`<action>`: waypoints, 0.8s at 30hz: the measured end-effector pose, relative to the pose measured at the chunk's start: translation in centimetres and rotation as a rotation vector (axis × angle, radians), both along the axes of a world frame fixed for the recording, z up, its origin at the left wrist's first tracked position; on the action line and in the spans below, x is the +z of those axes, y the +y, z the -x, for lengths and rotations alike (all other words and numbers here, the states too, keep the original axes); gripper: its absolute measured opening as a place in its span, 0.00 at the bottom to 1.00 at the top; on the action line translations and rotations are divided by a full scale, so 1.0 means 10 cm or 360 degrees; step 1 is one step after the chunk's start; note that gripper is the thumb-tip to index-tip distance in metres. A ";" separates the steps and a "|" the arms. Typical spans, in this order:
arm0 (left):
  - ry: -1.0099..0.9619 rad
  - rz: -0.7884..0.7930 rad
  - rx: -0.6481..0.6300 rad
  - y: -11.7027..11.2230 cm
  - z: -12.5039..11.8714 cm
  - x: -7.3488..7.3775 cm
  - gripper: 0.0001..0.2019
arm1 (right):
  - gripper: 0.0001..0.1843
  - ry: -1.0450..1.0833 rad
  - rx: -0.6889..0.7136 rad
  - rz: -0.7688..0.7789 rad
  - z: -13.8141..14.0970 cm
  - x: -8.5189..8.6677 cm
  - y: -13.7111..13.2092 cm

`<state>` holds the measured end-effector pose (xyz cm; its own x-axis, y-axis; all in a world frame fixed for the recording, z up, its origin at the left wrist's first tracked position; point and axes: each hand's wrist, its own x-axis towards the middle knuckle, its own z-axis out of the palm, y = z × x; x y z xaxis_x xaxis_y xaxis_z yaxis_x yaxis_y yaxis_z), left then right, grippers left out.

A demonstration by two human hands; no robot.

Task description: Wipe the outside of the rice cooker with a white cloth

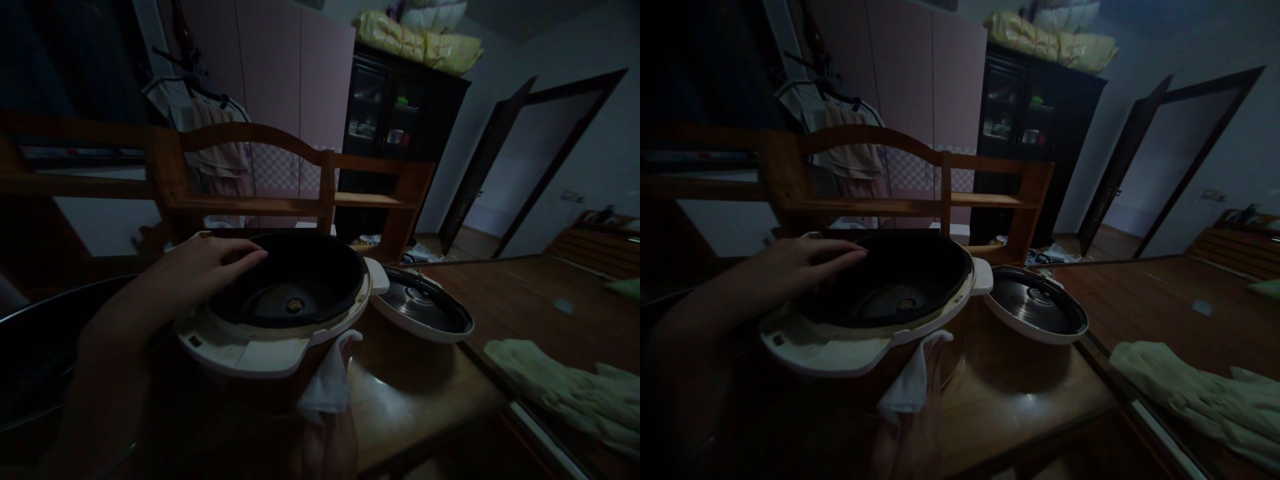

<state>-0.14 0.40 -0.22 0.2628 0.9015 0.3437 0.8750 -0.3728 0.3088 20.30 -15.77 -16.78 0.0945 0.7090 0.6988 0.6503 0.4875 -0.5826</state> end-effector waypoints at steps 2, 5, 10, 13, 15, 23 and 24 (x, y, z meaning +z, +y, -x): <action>-0.0012 -0.0022 -0.0008 -0.01 -0.01 0.00 0.28 | 0.23 -0.0011 0.0009 -0.0018 0.02 -0.01 -0.01; -0.0028 -0.0011 -0.0014 -0.06 -0.03 0.03 0.29 | 0.24 -0.0043 0.0014 -0.0025 0.04 -0.07 -0.02; -0.0021 -0.0006 -0.0074 -0.14 -0.07 0.08 0.28 | 0.30 -0.0115 -0.0001 -0.0004 0.12 -0.28 -0.05; -0.0022 0.0023 -0.0035 -0.13 -0.06 0.08 0.30 | 0.39 -0.0161 -0.0028 0.0011 0.19 -0.45 -0.04; -0.0030 0.0029 -0.0012 -0.09 -0.04 0.06 0.30 | 0.43 -0.0200 -0.0043 0.0015 0.22 -0.58 -0.01; -0.0076 -0.0012 -0.0053 -0.05 0.00 0.02 0.27 | 0.40 -0.0558 -0.0192 -0.0209 0.05 -1.09 0.15; -0.0078 -0.0001 -0.0047 -0.06 0.00 0.02 0.28 | 0.38 -0.0590 -0.0196 -0.0229 0.02 -1.12 0.15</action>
